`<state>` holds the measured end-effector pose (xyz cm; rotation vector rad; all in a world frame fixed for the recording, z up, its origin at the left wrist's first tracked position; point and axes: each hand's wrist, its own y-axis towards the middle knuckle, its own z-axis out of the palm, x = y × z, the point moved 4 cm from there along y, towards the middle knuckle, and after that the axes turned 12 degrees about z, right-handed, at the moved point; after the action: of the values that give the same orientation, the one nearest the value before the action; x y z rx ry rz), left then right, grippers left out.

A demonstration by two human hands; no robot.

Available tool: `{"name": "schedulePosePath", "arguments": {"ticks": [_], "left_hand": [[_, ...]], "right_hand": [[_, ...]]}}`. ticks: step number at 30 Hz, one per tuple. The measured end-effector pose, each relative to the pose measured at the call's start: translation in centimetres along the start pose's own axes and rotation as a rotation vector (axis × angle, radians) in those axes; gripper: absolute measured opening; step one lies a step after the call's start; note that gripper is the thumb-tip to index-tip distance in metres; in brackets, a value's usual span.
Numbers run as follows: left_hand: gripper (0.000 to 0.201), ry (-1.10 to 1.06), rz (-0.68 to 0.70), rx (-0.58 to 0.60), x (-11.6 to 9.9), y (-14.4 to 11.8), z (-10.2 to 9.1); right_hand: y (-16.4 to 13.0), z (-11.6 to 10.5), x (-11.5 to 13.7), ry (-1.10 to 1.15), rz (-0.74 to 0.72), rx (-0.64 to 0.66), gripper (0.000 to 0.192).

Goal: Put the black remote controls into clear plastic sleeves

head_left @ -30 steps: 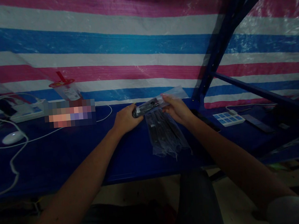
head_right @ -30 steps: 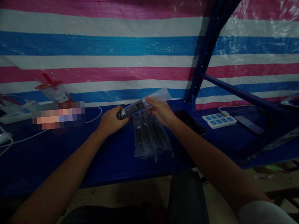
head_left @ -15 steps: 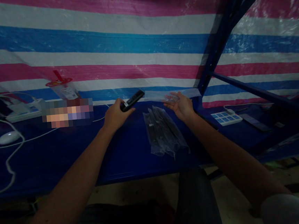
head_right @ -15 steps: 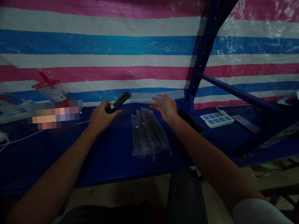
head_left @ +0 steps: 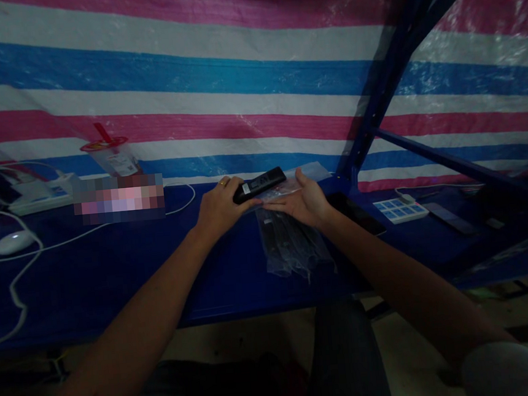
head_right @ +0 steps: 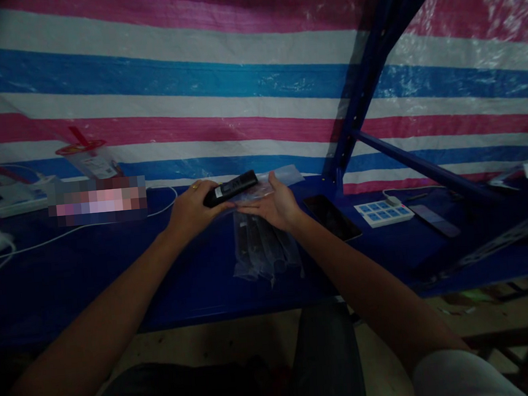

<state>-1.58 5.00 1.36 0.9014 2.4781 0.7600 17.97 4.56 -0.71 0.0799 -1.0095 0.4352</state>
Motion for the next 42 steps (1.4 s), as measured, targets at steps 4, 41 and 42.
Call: {"name": "schedulePosePath", "arguments": {"ticks": [4, 41, 42], "left_hand": [[0.055, 0.020, 0.014, 0.046, 0.1, -0.1, 0.5], [0.018, -1.215, -0.544, -0.108, 1.4, 0.2, 2.1], [0.019, -1.206, -0.531, -0.101, 1.4, 0.2, 2.2]], "right_hand": [[-0.2, 0.7, -0.5, 0.003, 0.011, 0.033, 0.036], [0.1, -0.7, -0.2, 0.114, -0.246, -0.238, 0.006], [0.1, -0.8, -0.1, 0.112, -0.246, -0.238, 0.007]]}}
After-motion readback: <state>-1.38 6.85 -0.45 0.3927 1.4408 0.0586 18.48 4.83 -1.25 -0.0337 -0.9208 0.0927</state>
